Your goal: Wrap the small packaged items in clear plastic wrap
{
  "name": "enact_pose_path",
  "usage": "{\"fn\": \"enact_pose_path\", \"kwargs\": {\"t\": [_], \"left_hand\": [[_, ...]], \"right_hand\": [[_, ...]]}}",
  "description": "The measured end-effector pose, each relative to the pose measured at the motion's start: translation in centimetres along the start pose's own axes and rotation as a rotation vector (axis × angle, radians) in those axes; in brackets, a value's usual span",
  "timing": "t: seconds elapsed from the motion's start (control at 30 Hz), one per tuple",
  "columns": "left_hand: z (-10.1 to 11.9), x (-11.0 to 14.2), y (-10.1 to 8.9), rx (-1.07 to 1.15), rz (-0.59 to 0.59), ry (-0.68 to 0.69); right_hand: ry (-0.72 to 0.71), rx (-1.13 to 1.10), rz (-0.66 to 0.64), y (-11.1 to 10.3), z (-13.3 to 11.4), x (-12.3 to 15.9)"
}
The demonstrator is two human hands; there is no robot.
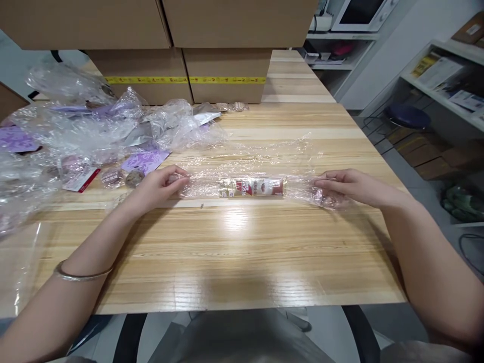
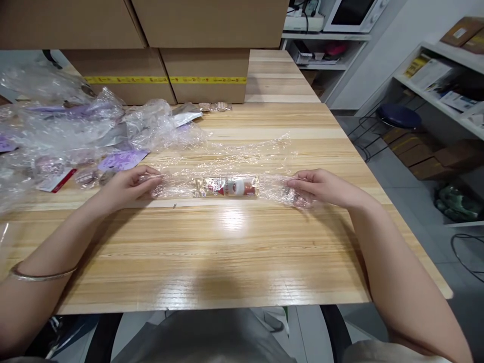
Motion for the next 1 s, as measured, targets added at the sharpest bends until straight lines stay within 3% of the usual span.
{"fn": "enact_pose_path", "kwargs": {"t": [0.07, 0.17, 0.23, 0.27, 0.3, 0.37, 0.43, 0.47, 0.6, 0.77, 0.9, 1.0], "left_hand": [[0.3, 0.0, 0.7, -0.161, 0.053, 0.042], [1.5, 0.5, 1.6, -0.438, 0.324, 0.185], [2.8, 0.9, 2.4, -0.509, 0.451, 0.398], [3.4, 1.1, 2.8, -0.499, 0.44, 0.523], [3.9, 1.3, 3.2, -0.475, 0.388, 0.637], [4.4, 1.3, 3.9, -0.426, 0.239, 0.753], [4.2, 1.1, 4.3, -0.412, 0.105, 0.715], [3.8, 0.8, 4.4, -0.41, 0.056, 0.67], [1.8, -0.1, 3.2, -0.367, -0.013, 0.509], [0.0, -0.3, 0.3, -0.13, -0.054, 0.328], [-0.1, -0.3, -0.8, 0.027, -0.026, 0.144], [0.3, -0.3, -0.5, 0.052, -0.003, 0.105]], "right_hand": [[0.055, 0.171, 0.126, 0.3, 0.1, -0.2], [0.049, 0.463, 0.523, 1.0, -0.3, 0.0], [-0.148, 0.628, 0.796, 1.9, -1.3, 0.5], [-0.31, 0.679, 0.832, 2.6, -1.8, 0.8], [-0.477, 0.706, 0.771, 3.3, -2.3, 1.0], [-0.706, 0.684, 0.475, 4.8, -3.0, 1.2], [-0.735, 0.616, 0.227, 6.0, -2.9, 0.7], [-0.706, 0.588, 0.183, 6.3, -2.7, 0.4], [-0.615, 0.51, 0.218, 6.2, -1.0, -1.4], [-0.419, 0.335, 0.182, 4.0, -0.9, -1.2], [-0.289, 0.143, 0.18, 2.0, -1.2, -0.2], [-0.245, 0.081, 0.186, 1.3, -1.0, -0.1]]}}
Point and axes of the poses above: each hand's wrist, its own x-axis away from the middle knuckle, its own y-axis out of the palm, z = x × y, the point moved 1 cm from there along -x, towards the middle knuckle, and after that the axes turned 7 degrees about -x, right-handed, at the moved point
